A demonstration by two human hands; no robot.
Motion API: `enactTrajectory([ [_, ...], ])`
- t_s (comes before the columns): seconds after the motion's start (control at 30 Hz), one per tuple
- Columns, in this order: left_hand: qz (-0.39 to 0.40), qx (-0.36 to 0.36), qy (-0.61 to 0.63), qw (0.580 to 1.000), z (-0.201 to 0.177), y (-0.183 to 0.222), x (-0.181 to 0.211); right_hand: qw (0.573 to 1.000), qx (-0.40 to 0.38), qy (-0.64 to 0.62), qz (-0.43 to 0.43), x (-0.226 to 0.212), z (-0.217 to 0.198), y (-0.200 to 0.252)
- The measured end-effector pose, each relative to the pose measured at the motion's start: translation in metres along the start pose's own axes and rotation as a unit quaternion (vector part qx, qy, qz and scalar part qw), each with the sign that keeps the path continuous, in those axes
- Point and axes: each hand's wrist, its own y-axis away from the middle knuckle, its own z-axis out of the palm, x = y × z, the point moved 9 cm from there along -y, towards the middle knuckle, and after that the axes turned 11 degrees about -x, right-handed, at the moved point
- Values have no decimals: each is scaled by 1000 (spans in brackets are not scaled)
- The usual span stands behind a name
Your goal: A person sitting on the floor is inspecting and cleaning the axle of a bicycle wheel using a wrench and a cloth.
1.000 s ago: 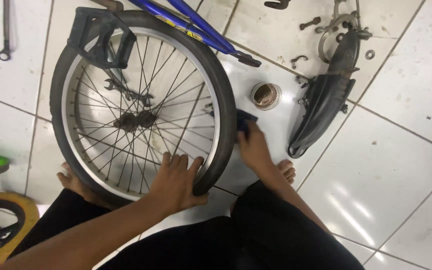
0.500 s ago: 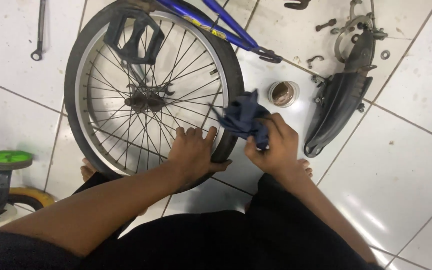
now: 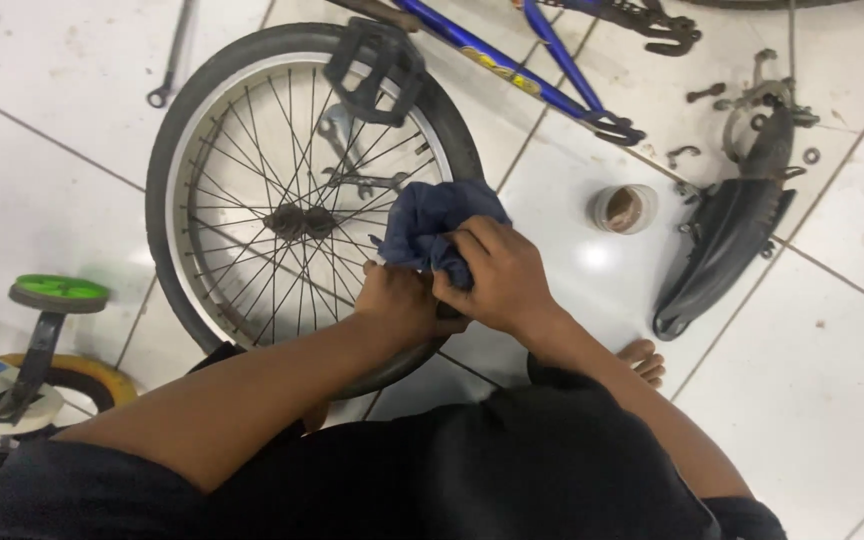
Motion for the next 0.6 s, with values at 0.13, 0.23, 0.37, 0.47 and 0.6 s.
enactTrajectory([
  [0.13,-23,-9,11,1000,10,-1,-26,997,44,30,-50,-17,7,-17],
  [0.23,-29,-1,27,999,3,2,-50,993,92,51,-59,-13,8,-24],
  [0.37,-57,-27,66,996,1,10,-80,990,123,60,39,34,5,-7],
  [0.47,-52,-31,76,995,0,13,-90,989,108,65,77,45,16,-1],
  [0.6,-42,-52,76,995,8,19,-93,980,87,-59,171,55,21,3],
])
